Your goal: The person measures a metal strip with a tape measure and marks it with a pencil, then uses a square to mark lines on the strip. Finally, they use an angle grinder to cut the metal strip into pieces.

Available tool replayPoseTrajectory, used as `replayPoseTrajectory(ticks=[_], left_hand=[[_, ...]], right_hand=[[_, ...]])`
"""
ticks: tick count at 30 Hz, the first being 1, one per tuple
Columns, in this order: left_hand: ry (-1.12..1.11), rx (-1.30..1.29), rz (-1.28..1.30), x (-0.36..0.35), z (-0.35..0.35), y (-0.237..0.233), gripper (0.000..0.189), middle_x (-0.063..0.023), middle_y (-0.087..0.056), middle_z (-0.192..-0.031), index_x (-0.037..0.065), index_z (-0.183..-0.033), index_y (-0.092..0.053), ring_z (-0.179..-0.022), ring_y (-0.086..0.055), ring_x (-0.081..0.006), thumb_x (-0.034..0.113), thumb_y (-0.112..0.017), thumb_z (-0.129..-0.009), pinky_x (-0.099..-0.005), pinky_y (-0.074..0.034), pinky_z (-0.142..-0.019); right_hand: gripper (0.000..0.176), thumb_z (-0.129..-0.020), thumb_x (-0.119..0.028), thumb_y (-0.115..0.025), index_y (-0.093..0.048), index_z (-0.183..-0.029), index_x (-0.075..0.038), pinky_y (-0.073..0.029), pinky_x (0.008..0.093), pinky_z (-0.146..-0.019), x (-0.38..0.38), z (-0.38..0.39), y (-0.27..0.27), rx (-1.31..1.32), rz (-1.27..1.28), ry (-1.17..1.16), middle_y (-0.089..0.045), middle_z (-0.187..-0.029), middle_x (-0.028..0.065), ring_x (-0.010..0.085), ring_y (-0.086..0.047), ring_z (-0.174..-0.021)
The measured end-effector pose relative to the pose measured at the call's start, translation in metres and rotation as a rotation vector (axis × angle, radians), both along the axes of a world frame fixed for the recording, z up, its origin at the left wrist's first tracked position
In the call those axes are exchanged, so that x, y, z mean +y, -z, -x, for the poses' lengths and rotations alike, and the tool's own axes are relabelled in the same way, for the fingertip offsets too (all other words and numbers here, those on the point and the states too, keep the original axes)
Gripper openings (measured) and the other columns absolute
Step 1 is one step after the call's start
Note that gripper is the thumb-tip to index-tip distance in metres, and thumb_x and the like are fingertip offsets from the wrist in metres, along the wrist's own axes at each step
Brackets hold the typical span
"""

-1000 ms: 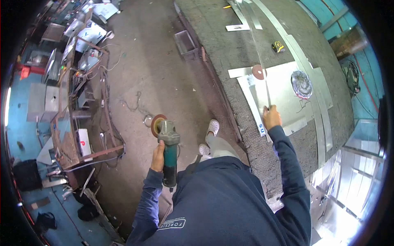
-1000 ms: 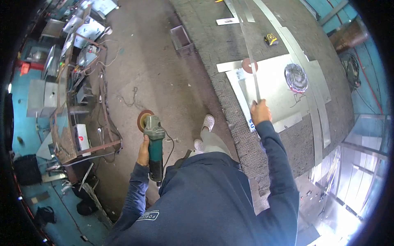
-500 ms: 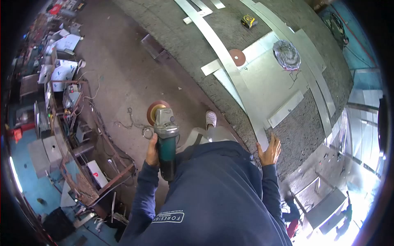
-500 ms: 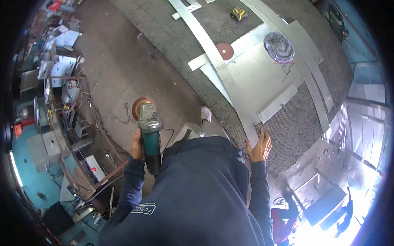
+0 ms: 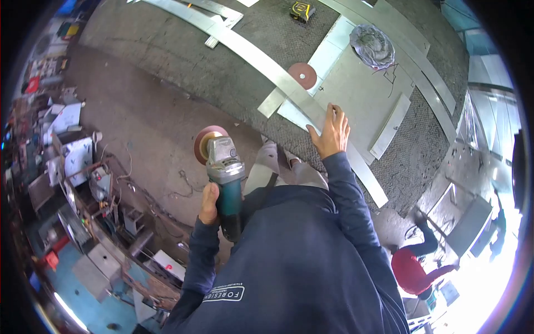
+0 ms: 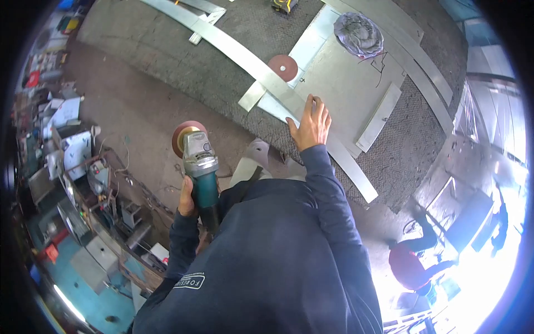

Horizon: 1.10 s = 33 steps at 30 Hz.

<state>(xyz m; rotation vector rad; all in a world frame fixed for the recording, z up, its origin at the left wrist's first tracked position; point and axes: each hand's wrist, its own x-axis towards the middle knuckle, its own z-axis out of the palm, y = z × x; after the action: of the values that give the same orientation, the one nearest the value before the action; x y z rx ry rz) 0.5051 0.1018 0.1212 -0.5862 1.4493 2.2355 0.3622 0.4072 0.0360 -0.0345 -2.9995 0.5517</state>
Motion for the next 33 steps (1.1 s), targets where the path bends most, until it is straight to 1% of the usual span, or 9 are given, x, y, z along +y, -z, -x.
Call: replayPoseTrajectory(ticks=[2,7,10,14,18,21,23,26,33], left_hand=[[0.034,-0.024,0.105,-0.014,0.022,-0.001,0.076,-0.0144,-0.067,-0.089,-0.006,-0.114,-0.056,-0.078,-0.066,-0.0202,0.065,-0.041,-0.094,-0.0319,-0.054,-0.072],[0.093,-0.069,0.041,-0.048,0.073,0.002,0.073,-0.0136,-0.067,-0.089,-0.005,-0.113,-0.056,-0.078,-0.066,-0.0198,0.064,-0.045,-0.093,-0.0315,-0.053,-0.072],[0.231,-0.01,0.1,-0.058,0.105,-0.001,0.065,-0.0128,-0.067,-0.089,-0.005,-0.112,-0.057,-0.079,-0.066,-0.0195,0.057,-0.055,-0.091,-0.0316,-0.053,-0.072],[0.371,-0.001,0.232,-0.055,0.137,-0.005,0.053,-0.0115,-0.066,-0.089,-0.004,-0.108,-0.059,-0.081,-0.066,-0.0191,0.043,-0.07,-0.086,-0.0312,-0.052,-0.073],[0.493,-0.059,0.19,-0.057,0.155,0.007,0.061,-0.0123,-0.062,-0.094,-0.004,-0.114,-0.053,-0.078,-0.066,-0.023,0.043,-0.074,-0.082,-0.0358,-0.055,-0.071],[0.522,-0.03,0.216,-0.052,0.156,0.006,0.058,-0.0132,-0.066,-0.095,-0.004,-0.113,-0.057,-0.082,-0.066,-0.0204,0.049,-0.062,-0.089,-0.0322,-0.053,-0.074],[0.269,-0.252,-0.031,-0.049,0.15,0.015,0.073,-0.0135,-0.063,-0.094,-0.003,-0.116,-0.054,-0.08,-0.065,-0.0235,0.065,-0.039,-0.094,-0.0353,-0.053,-0.072],[0.335,-0.282,0.102,-0.042,0.153,0.013,0.082,-0.0149,-0.063,-0.095,-0.003,-0.119,-0.054,-0.081,-0.064,-0.0247,0.068,-0.021,-0.095,-0.0359,-0.053,-0.073],[0.267,-0.282,0.071,-0.022,0.174,-0.005,0.067,-0.0177,-0.065,-0.101,-0.004,-0.121,-0.054,-0.084,-0.066,-0.0279,0.054,-0.032,-0.095,-0.0401,-0.054,-0.076]], right_hand=[[0.069,-0.075,-0.031,-0.077,-0.05,-0.133,-0.007,-0.04,0.0462,-0.096,-0.002,-0.003,-0.004,0.026,0.126,0.058,-0.048,-0.125,0.0145,0.0344,-0.049,-0.115],[0.023,-0.079,-0.018,-0.074,-0.068,-0.099,-0.009,-0.045,0.0379,-0.076,0.006,-0.059,0.01,-0.091,0.26,-0.098,-0.063,-0.089,0.0054,0.0267,-0.061,-0.082],[0.024,-0.078,-0.019,-0.075,-0.069,-0.1,-0.01,-0.045,0.0379,-0.077,-0.013,-0.073,0.0,-0.194,0.257,-0.015,-0.063,-0.087,0.0044,0.0266,-0.062,-0.083],[0.028,-0.077,-0.019,-0.076,-0.068,-0.101,-0.01,-0.045,0.0378,-0.076,-0.034,-0.036,-0.009,0.035,0.193,0.063,-0.063,-0.089,0.0036,0.024,-0.061,-0.084],[0.019,-0.077,-0.017,-0.075,-0.067,-0.093,-0.008,-0.047,0.0374,-0.072,-0.048,-0.021,-0.006,-0.037,0.399,0.02,-0.063,-0.085,0.0052,0.025,-0.062,-0.079],[0.013,-0.079,-0.015,-0.073,-0.067,-0.088,-0.008,-0.047,0.0361,-0.068,-0.054,-0.031,-0.005,-0.059,0.429,-0.019,-0.062,-0.08,0.0057,0.0246,-0.062,-0.074],[0.011,-0.081,-0.015,-0.071,-0.066,-0.087,-0.008,-0.05,0.036,-0.066,-0.055,-0.039,-0.004,-0.128,0.468,-0.047,-0.061,-0.078,0.006,0.0249,-0.063,-0.073],[0.011,-0.081,-0.015,-0.071,-0.066,-0.087,-0.008,-0.052,0.037,-0.066,-0.053,-0.051,0.003,-0.121,0.525,-0.019,-0.061,-0.078,0.0064,0.0262,-0.064,-0.073],[0.012,-0.081,-0.014,-0.071,-0.066,-0.089,-0.007,-0.053,0.0378,-0.065,-0.023,-0.052,0.002,-0.13,0.6,0.018,-0.061,-0.078,0.0084,0.0283,-0.064,-0.072]])
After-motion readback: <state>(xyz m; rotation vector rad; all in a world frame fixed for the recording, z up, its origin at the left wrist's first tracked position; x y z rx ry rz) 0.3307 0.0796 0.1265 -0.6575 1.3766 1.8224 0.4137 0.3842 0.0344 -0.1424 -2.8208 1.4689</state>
